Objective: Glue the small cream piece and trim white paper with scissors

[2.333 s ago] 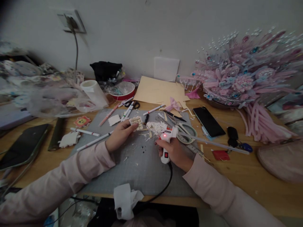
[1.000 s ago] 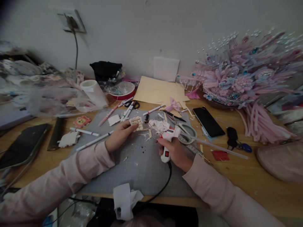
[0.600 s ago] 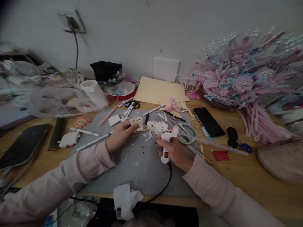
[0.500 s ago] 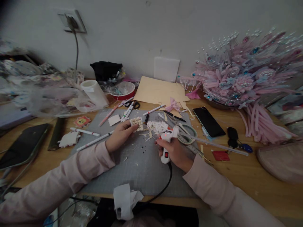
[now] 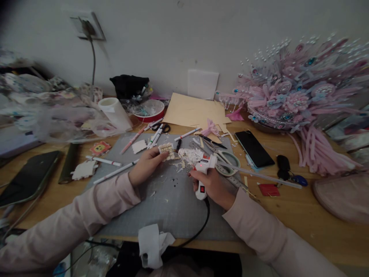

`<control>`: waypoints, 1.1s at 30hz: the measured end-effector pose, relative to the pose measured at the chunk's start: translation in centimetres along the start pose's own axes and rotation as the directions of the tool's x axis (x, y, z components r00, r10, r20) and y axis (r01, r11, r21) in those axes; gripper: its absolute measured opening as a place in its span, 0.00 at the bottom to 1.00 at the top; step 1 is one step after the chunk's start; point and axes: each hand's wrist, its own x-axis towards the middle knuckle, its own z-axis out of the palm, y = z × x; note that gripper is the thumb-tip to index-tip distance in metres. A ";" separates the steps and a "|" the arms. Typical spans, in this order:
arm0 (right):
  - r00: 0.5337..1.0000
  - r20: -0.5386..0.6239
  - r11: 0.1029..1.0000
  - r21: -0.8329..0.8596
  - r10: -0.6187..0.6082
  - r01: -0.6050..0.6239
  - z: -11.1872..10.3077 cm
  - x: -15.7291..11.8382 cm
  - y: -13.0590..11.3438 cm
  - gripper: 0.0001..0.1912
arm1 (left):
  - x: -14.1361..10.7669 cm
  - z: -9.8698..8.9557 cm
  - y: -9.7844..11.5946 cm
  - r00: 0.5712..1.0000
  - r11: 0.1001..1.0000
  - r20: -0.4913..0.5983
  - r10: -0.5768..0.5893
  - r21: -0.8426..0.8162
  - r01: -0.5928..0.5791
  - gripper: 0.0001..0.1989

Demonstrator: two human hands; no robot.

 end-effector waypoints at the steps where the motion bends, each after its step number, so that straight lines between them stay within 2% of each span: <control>1: 1.000 -0.002 1.000 -0.007 0.003 -0.003 0.0 0.0 -0.1 0.13 | 0.0 0.0 0.0 1.000 1.000 0.002 0.001 -0.001 -0.001 0.12; 14: 1.000 -0.003 0.999 -0.034 0.022 -0.022 0.1 -0.3 -0.5 0.13 | 0.0 0.0 0.1 0.995 0.992 -0.002 0.097 0.079 -0.097 0.11; 22: 1.000 -0.024 0.998 0.055 -0.013 0.015 0.1 -0.2 -0.1 0.12 | 0.1 0.1 0.1 0.999 0.998 0.015 0.048 0.035 -0.048 0.12; 33: 1.000 -0.016 1.000 -0.002 0.010 -0.010 0.1 -0.3 -0.3 0.12 | -0.1 0.1 0.3 0.999 0.999 0.010 0.032 0.013 -0.033 0.12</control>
